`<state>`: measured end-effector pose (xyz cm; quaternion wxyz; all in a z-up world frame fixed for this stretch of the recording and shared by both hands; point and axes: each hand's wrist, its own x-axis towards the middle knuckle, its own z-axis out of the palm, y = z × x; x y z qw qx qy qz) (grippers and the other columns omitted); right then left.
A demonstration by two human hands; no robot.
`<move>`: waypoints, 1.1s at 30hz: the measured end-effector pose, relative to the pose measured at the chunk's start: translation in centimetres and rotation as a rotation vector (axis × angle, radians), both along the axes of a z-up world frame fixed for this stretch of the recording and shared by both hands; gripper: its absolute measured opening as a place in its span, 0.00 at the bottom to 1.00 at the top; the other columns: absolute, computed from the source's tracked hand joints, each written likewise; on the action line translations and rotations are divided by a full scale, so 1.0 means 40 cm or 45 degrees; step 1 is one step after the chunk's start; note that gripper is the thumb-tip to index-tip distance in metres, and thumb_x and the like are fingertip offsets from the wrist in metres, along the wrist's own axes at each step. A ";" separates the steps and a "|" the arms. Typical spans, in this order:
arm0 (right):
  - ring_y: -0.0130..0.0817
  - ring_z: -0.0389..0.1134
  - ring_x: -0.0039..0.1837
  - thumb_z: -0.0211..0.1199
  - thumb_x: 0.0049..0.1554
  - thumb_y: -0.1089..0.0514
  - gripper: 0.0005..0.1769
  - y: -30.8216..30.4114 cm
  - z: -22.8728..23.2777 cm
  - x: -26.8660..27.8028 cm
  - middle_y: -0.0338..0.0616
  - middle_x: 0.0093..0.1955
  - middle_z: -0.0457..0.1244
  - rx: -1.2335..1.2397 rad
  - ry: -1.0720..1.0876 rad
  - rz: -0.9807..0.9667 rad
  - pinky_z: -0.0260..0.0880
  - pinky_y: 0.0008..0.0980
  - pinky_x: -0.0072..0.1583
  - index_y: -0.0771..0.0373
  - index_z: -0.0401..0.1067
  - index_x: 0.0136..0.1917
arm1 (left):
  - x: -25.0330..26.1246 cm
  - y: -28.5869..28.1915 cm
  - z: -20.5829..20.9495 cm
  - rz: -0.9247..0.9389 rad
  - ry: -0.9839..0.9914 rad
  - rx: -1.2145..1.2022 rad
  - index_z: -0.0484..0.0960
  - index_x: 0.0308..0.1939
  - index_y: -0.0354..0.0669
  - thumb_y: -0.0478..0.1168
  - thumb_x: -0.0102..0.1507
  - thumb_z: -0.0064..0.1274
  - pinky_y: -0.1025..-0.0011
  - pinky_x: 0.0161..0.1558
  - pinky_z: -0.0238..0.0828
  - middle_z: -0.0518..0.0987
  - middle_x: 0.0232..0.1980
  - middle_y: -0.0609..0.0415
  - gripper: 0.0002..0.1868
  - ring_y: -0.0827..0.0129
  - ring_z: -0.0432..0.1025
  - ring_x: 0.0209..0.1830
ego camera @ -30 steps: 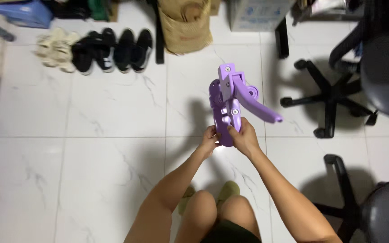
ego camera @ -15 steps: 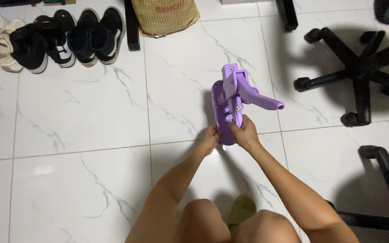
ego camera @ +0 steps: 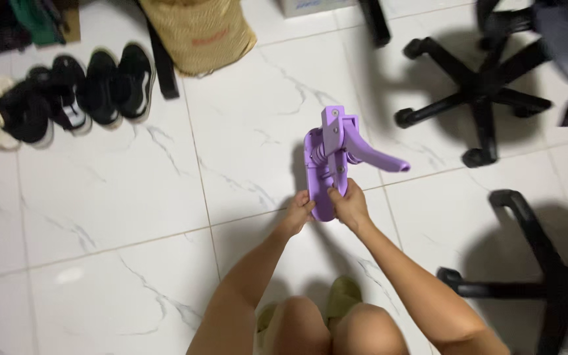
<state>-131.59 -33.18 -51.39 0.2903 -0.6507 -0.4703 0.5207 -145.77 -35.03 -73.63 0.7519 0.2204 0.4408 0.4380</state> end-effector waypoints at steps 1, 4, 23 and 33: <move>0.32 0.62 0.26 0.61 0.57 0.57 0.10 -0.007 0.042 0.007 0.46 0.30 0.62 0.046 -0.004 -0.018 0.63 0.33 0.28 0.66 0.65 0.48 | 0.005 -0.004 0.049 -0.025 -0.008 -0.006 0.64 0.68 0.42 0.33 0.71 0.40 0.58 0.50 0.80 0.75 0.62 0.52 0.20 0.64 0.74 0.57; 0.31 0.64 0.29 0.62 0.57 0.58 0.11 -0.032 0.186 0.033 0.44 0.32 0.64 0.124 -0.034 -0.078 0.66 0.33 0.32 0.66 0.67 0.49 | 0.020 -0.011 0.208 -0.101 -0.036 -0.027 0.64 0.67 0.41 0.33 0.71 0.41 0.59 0.50 0.77 0.75 0.60 0.54 0.19 0.67 0.72 0.55; 0.48 0.71 0.50 0.61 0.58 0.58 0.14 -0.116 0.521 -0.268 0.56 0.46 0.68 0.339 -0.486 -0.676 0.70 0.46 0.54 0.69 0.70 0.54 | -0.165 0.128 0.543 -0.839 0.084 0.045 0.62 0.70 0.38 0.25 0.67 0.45 0.67 0.69 0.62 0.74 0.67 0.54 0.26 0.66 0.67 0.69; 0.37 0.69 0.37 0.62 0.58 0.57 0.11 -0.234 0.257 -0.413 0.47 0.38 0.65 0.081 -0.428 -1.115 0.69 0.37 0.42 0.66 0.68 0.49 | -0.259 0.048 0.221 -1.233 0.214 0.090 0.67 0.64 0.37 0.29 0.69 0.46 0.71 0.60 0.68 0.79 0.57 0.50 0.19 0.70 0.73 0.57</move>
